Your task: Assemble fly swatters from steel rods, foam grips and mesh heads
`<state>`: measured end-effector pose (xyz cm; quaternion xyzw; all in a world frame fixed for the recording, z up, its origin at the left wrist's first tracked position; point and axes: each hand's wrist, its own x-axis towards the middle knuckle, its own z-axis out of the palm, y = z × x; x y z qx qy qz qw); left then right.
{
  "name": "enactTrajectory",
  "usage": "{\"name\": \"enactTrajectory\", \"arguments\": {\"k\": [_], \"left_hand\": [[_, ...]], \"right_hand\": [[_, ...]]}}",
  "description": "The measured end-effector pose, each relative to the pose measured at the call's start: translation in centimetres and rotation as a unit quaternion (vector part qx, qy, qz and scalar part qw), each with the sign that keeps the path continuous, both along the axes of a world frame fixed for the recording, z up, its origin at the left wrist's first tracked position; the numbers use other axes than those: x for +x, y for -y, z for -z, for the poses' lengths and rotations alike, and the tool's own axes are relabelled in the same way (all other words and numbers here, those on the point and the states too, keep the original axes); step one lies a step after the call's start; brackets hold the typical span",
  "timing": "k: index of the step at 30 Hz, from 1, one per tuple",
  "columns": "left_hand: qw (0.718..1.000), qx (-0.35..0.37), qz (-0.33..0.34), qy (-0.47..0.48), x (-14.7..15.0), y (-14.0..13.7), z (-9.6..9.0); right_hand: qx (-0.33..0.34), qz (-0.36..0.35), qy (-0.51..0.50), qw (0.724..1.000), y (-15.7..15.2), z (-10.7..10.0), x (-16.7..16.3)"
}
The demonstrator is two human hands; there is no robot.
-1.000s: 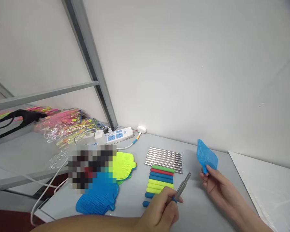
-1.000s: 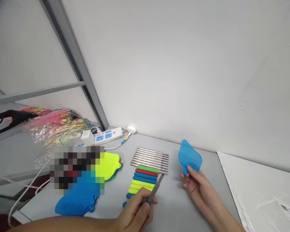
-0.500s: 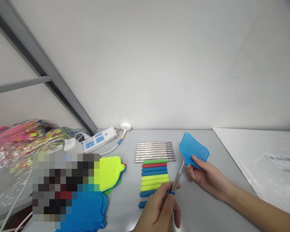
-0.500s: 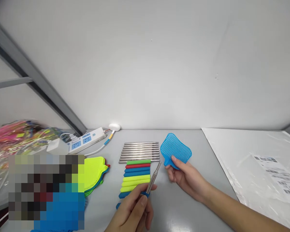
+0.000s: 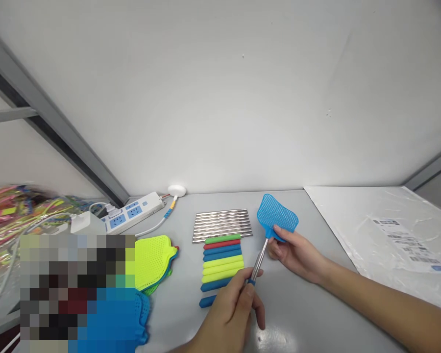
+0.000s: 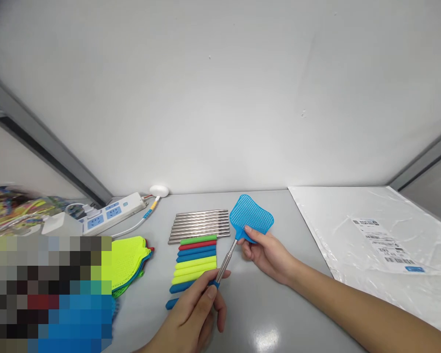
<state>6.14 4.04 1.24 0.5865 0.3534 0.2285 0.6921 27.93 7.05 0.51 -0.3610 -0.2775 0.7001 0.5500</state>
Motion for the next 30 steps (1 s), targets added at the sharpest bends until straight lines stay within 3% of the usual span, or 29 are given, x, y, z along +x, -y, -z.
{"name": "enactTrajectory", "arguments": {"k": [14,30], "left_hand": [[1.000,-0.020,0.006,-0.001,0.1,0.0,-0.2],[0.992,-0.130,-0.001,0.002,-0.2,0.1,0.3]], "right_hand": [[0.017,0.007,0.000,1.000,0.0,0.4,0.1],[0.055,0.007,0.087,0.995,0.2,0.5,1.1]]}}
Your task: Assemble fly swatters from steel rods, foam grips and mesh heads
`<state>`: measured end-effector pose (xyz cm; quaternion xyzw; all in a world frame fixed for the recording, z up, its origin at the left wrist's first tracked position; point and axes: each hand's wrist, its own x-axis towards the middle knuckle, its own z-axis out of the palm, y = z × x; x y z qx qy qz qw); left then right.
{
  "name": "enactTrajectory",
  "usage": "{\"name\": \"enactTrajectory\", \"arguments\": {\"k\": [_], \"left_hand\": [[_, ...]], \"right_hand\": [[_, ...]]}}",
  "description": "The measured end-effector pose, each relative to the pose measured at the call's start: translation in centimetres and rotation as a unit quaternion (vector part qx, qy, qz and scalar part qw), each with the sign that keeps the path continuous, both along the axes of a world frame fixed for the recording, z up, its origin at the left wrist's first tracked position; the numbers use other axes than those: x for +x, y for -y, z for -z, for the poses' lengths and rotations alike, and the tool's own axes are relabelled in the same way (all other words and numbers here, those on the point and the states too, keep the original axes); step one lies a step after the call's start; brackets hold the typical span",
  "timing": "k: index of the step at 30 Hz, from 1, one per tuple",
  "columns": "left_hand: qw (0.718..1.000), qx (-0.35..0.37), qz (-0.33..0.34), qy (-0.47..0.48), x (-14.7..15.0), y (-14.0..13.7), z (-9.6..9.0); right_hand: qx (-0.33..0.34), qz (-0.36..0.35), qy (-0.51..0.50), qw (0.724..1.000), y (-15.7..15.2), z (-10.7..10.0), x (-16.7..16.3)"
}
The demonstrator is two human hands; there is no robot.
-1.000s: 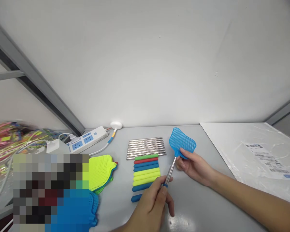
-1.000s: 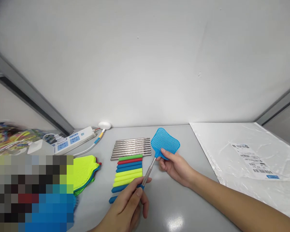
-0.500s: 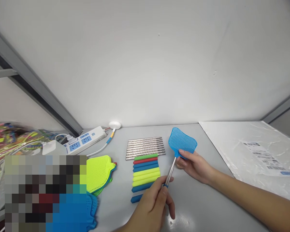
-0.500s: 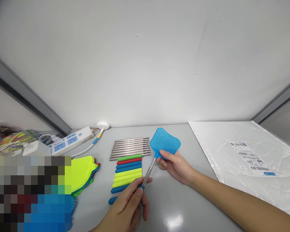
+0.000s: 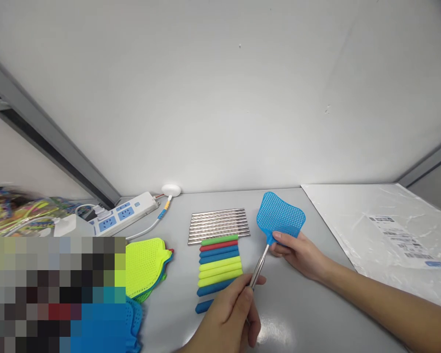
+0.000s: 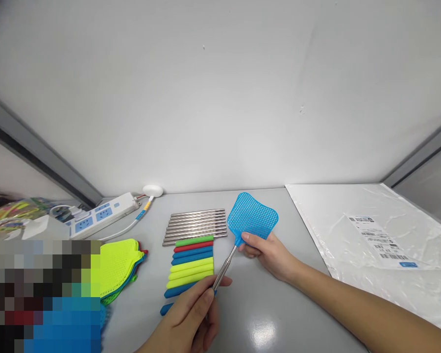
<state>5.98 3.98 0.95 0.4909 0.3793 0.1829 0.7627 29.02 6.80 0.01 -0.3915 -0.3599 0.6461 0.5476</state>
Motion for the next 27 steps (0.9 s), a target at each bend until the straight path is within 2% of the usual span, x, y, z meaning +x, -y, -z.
{"name": "enactTrajectory", "arguments": {"k": [4,12,17,23,27], "left_hand": [[1.000,-0.021,-0.004,0.011,0.0,-0.1,0.1],[1.000,-0.004,-0.005,0.021,0.3,0.0,-1.0],[0.999,0.045,0.010,0.014,0.4,0.1,-1.8],[0.993,0.108,0.035,-0.024,0.1,-0.3,-2.3],[0.989,0.130,0.022,-0.059,0.1,-1.1,-3.1]], "right_hand": [[0.004,0.002,0.057,0.998,0.3,-0.2,0.3],[0.019,-0.037,0.108,0.993,0.8,-0.6,-0.4],[0.001,-0.042,0.137,0.990,1.4,-1.2,-0.1],[-0.022,-0.040,0.104,0.994,1.5,-1.9,-0.7],[-0.053,-0.041,0.071,0.995,1.0,-1.8,-1.2]]}}
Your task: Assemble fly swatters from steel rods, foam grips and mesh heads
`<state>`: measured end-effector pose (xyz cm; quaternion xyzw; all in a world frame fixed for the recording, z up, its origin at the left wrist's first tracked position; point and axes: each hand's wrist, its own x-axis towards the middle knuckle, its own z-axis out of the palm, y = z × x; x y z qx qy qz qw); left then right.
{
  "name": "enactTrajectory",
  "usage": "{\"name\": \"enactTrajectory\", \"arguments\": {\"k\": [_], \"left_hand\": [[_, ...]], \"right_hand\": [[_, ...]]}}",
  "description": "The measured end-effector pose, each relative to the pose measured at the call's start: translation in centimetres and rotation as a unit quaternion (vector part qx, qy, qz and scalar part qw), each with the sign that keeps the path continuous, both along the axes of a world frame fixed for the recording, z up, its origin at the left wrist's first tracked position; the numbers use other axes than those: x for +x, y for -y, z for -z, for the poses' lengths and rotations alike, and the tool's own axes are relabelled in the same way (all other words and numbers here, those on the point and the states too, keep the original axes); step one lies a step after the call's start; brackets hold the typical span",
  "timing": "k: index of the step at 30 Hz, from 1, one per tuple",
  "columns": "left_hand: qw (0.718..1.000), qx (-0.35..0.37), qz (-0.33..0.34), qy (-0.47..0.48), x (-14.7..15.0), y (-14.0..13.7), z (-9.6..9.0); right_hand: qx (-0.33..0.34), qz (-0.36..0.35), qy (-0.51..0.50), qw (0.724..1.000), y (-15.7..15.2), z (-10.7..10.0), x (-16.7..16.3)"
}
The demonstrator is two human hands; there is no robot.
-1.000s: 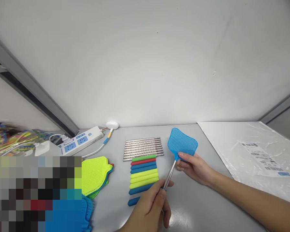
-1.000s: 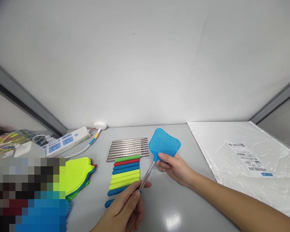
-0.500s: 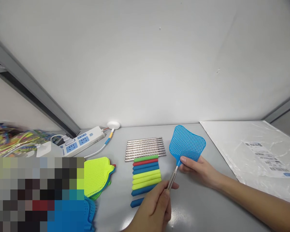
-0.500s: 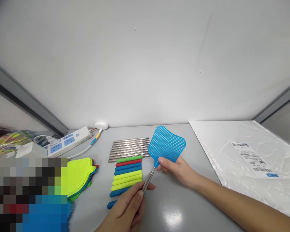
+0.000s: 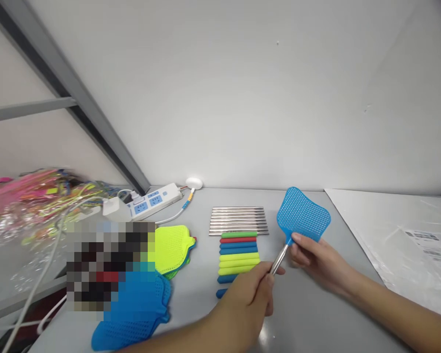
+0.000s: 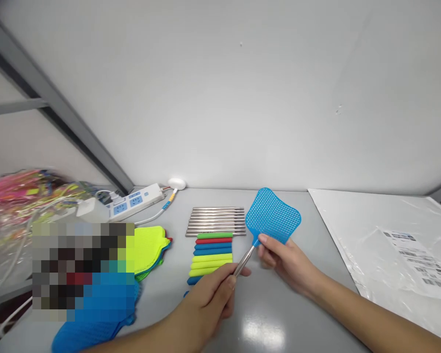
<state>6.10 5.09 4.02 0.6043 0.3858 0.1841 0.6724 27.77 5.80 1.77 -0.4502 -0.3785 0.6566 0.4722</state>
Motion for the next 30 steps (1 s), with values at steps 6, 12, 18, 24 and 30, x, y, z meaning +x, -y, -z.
{"name": "enactTrajectory", "arguments": {"k": [6,12,18,24,30], "left_hand": [[0.994,0.037,0.093,-0.033,-0.8,-0.4,-1.4],[0.987,0.047,0.152,-0.005,-0.8,-0.1,-1.3],[0.956,0.279,0.090,-0.014,-1.4,-1.0,-4.2],[0.866,0.481,0.122,-0.070,-3.7,-1.7,-7.1],[0.850,0.492,0.004,-0.186,-10.3,-0.4,-7.3]], "right_hand": [[0.011,-0.049,-0.059,0.997,0.6,1.1,-0.3],[0.009,-0.062,-0.057,0.996,0.7,1.5,0.3],[-0.001,-0.016,-0.102,0.995,-1.2,1.5,1.5],[0.015,-0.043,-0.112,0.993,-1.5,2.0,1.4],[0.002,-0.053,-0.124,0.991,-1.2,1.9,1.4]]}}
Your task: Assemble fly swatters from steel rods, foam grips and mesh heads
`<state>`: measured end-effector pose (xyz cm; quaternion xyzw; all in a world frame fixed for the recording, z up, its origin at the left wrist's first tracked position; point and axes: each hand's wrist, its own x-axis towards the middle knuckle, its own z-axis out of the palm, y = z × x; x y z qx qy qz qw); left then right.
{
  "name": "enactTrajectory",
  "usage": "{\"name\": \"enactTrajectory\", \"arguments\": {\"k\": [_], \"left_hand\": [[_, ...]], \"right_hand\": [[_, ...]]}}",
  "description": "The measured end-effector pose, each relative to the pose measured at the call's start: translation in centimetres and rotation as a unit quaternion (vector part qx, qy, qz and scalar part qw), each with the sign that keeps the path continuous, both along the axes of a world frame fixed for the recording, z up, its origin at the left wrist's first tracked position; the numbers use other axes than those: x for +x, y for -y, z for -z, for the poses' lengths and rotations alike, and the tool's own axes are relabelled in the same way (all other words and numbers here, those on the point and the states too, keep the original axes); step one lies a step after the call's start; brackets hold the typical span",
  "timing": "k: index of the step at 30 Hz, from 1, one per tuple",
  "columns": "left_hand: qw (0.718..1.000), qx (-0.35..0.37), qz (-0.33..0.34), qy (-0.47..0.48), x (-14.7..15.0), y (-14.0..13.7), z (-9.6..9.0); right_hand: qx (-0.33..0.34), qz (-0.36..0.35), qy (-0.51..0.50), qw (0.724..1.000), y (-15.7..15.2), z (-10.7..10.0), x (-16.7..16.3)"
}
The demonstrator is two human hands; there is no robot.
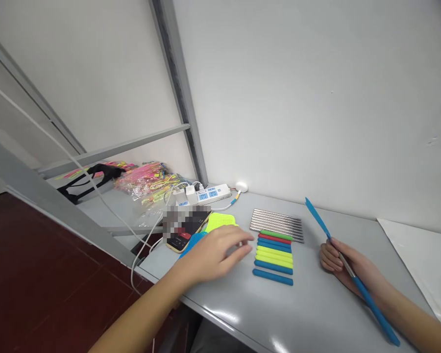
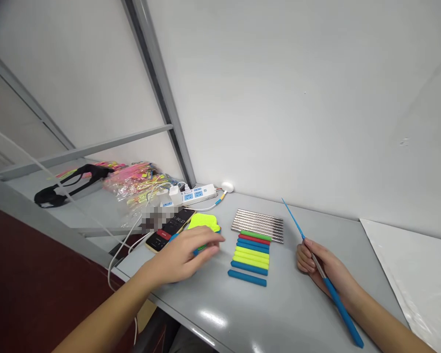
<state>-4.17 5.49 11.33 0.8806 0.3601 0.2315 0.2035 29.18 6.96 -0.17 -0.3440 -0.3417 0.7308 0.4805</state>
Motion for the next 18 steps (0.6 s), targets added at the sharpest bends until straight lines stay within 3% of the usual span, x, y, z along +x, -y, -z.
{"name": "enactTrajectory", "arguments": {"k": [5,8,12,18], "left_hand": [[0.991,0.061,-0.086,-0.084,-6.8,2.7,4.3],[0.975,0.086,-0.135,-0.152,-9.1,3.8,7.0],[0.966,0.085,-0.149,-0.195,-9.5,3.7,8.6],[0.970,0.050,-0.140,-0.190,-7.5,2.4,8.9]], "right_hand": [[-0.002,-0.012,-0.002,1.000,-0.3,0.6,0.3],[0.003,-0.019,-0.012,1.000,-0.4,1.0,0.5],[0.000,-0.025,-0.014,1.000,-0.4,1.4,0.8],[0.001,-0.023,-0.006,1.000,-0.3,1.3,0.8]]}}
